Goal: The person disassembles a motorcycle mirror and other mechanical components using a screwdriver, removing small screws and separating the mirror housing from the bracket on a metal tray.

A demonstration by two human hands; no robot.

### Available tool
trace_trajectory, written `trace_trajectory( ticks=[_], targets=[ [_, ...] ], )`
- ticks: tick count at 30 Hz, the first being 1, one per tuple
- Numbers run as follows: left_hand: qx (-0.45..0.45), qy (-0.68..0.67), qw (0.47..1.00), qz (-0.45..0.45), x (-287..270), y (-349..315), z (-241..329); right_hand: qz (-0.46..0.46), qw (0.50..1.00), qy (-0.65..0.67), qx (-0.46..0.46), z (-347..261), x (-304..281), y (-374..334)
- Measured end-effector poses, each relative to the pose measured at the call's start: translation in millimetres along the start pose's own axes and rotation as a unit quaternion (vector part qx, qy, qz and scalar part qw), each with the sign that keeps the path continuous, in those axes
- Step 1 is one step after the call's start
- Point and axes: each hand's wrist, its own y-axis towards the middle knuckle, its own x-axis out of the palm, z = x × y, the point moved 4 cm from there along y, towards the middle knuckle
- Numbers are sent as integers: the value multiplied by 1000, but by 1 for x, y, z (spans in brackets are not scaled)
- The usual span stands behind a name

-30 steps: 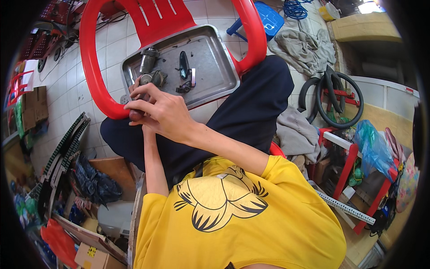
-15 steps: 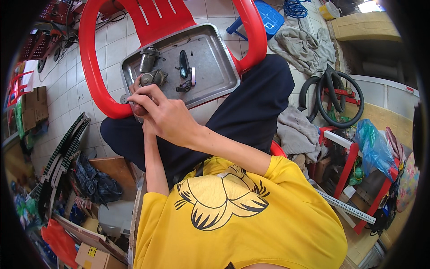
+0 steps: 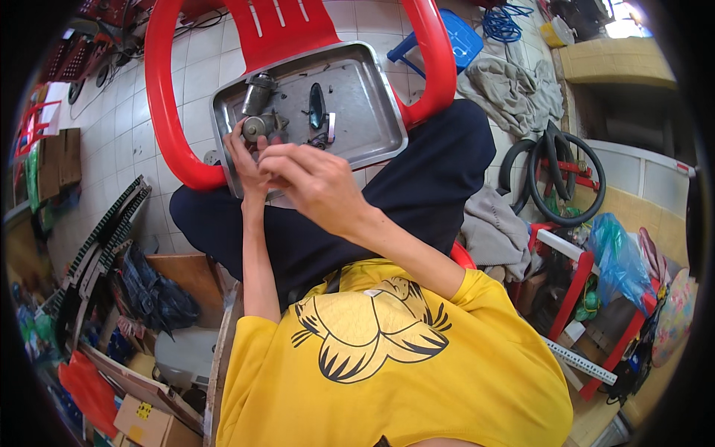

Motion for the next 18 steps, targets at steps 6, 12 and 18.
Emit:
trace_trajectory(
  ticks=[6, 12, 18],
  targets=[
    [-58, -77, 995, 6, 5, -6, -13, 24, 999, 15, 29, 27, -25, 7],
    [-30, -45, 999, 5, 3, -6, -12, 86, 977, -173, -89, 32, -58, 36],
    [-31, -35, 999, 2, 2, -3, -3, 113, 989, 72, -66, 44, -62, 81]
  ],
)
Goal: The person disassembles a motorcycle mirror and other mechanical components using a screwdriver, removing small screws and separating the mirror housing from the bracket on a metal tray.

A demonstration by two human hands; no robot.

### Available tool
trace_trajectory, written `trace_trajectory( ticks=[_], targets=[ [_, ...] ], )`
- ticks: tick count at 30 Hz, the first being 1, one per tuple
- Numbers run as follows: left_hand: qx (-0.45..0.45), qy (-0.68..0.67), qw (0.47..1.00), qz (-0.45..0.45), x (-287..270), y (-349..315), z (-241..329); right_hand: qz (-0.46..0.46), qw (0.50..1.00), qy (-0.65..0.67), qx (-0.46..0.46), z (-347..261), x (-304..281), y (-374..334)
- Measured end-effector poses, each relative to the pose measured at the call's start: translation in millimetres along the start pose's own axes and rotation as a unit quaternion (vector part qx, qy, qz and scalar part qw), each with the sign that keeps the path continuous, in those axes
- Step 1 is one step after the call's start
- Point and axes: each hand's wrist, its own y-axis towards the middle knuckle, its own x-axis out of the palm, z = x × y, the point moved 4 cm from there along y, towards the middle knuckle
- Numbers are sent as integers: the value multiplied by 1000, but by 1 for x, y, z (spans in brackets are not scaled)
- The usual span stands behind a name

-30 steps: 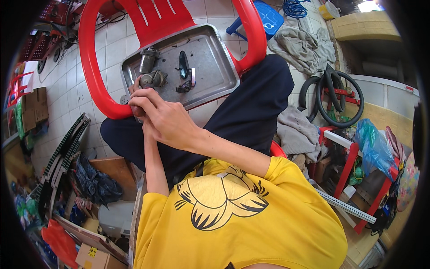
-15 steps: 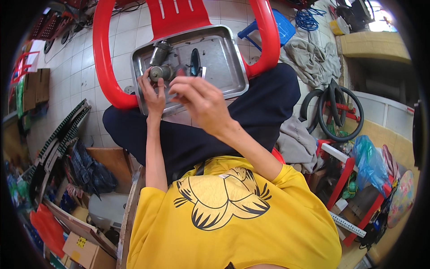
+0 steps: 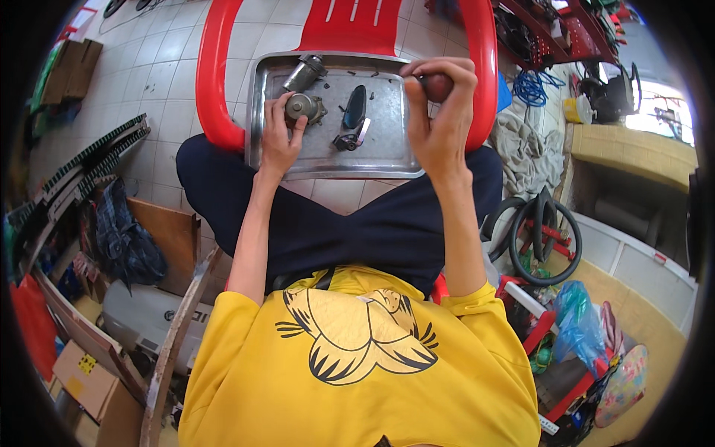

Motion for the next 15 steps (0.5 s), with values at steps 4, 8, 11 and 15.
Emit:
trace_trajectory(
  ticks=[4, 8, 11, 15],
  targets=[
    [-2, 31, 999, -9, -3, 1, 6, -160, 980, -114, -30, 7, 25, 22],
    [-9, 8, 1000, -19, -5, 1, 4, -346, 918, -186, 57, 47, 65, 16],
    [-4, 3, 1000, -25, -3, 1, 7, -423, 864, -253, 103, 88, 90, -13],
    [13, 16, 1000, -16, -2, 4, 10, -460, 835, -282, 109, 120, 108, -48]
  ],
)
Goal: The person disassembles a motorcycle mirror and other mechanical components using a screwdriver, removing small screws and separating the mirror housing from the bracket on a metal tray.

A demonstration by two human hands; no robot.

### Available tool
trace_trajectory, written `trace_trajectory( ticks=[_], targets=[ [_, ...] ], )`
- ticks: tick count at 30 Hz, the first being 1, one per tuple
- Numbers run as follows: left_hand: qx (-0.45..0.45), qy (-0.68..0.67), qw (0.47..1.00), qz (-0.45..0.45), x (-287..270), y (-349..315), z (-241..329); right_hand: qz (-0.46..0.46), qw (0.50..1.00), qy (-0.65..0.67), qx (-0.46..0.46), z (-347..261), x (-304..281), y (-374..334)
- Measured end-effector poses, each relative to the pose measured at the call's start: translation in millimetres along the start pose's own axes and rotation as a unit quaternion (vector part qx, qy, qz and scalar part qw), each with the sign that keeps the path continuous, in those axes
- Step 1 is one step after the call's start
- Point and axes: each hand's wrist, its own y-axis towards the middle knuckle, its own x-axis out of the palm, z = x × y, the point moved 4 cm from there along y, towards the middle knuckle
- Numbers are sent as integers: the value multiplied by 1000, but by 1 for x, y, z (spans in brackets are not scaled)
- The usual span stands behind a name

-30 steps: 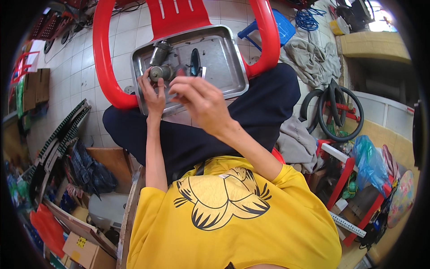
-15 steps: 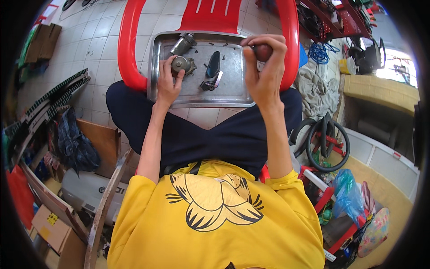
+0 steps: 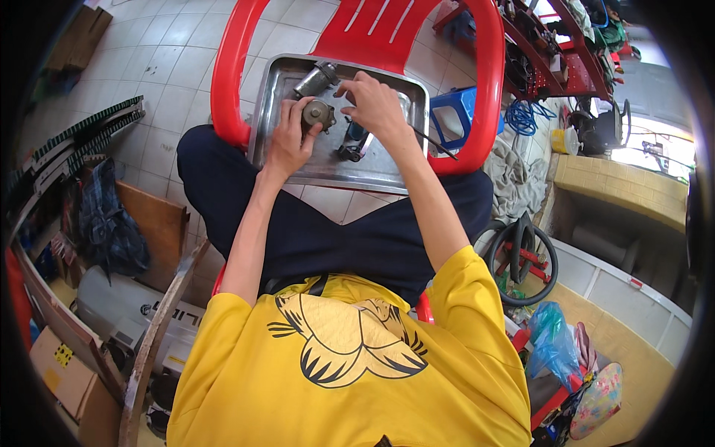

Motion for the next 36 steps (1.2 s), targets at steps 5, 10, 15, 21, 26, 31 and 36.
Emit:
trace_trajectory(
  ticks=[5, 10, 15, 21, 26, 31, 36],
  targets=[
    [-20, -14, 1000, -2, -1, -3, -2, -6, 999, -14, -39, -10, 25, 1],
    [-10, -23, 1000, 1, -2, 0, 0, 3, 997, -41, -61, -7, 24, 1],
    [-3, -13, 1000, -4, -3, 0, 1, 17, 988, -102, -112, -11, 22, 0],
    [9, -20, 1000, -17, -4, 4, 4, 42, 992, -94, -77, 2, 13, 2],
    [9, -2, 1000, -20, -5, 4, 6, 74, 997, 17, -25, 8, -4, -6],
    [-17, -2, 1000, -17, -6, 3, 6, 198, 963, 184, 11, -15, -60, -28],
    [-34, 37, 999, 0, 1, 5, 12, 252, 935, 250, -2, -31, -101, -63]
  ],
)
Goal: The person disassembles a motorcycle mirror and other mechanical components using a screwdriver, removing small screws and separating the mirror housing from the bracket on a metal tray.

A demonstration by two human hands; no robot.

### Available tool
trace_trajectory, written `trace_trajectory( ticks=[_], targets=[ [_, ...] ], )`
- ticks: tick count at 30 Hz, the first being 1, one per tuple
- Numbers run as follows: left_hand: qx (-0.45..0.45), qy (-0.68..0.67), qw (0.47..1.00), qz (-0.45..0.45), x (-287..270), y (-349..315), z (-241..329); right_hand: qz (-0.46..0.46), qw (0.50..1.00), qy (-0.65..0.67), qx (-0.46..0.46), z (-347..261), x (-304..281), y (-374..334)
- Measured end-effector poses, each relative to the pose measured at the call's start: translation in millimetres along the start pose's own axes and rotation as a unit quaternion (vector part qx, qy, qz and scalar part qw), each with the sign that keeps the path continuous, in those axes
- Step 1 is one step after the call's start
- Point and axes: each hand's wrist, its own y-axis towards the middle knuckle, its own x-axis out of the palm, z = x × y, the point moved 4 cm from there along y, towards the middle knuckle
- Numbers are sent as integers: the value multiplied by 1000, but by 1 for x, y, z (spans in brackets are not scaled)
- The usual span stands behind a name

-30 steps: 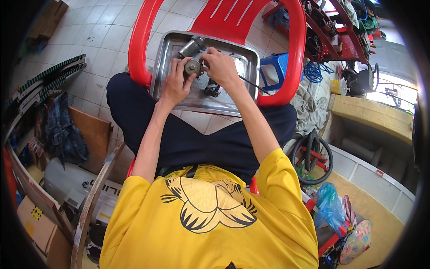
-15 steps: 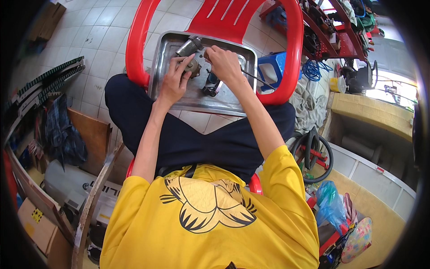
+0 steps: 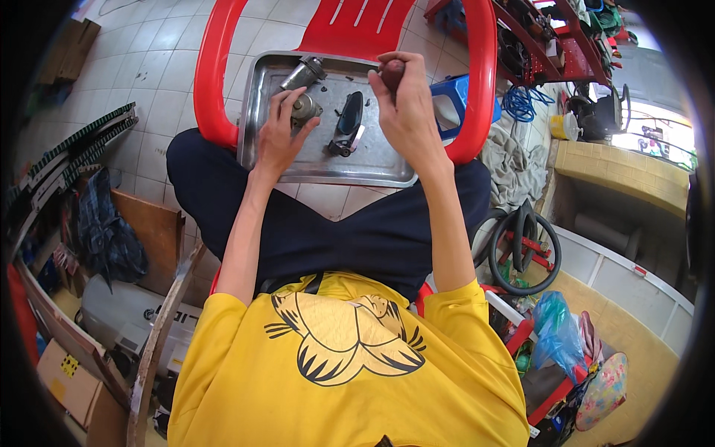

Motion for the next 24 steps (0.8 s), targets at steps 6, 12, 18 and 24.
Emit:
trace_trajectory(
  ticks=[6, 12, 18, 24],
  targets=[
    [44, 21, 998, 38, 1, -2, -14, 80, 949, -265, -153, -30, -26, -16],
    [42, -53, 997, -33, -7, -7, -8, 83, 990, -105, 37, -6, -27, -44],
    [88, -25, 994, -59, -17, -7, -2, 119, 989, 54, 76, 6, -24, -64],
    [59, -1, 997, -50, -19, -1, -4, 96, 991, 85, 39, 13, -4, -73]
  ],
)
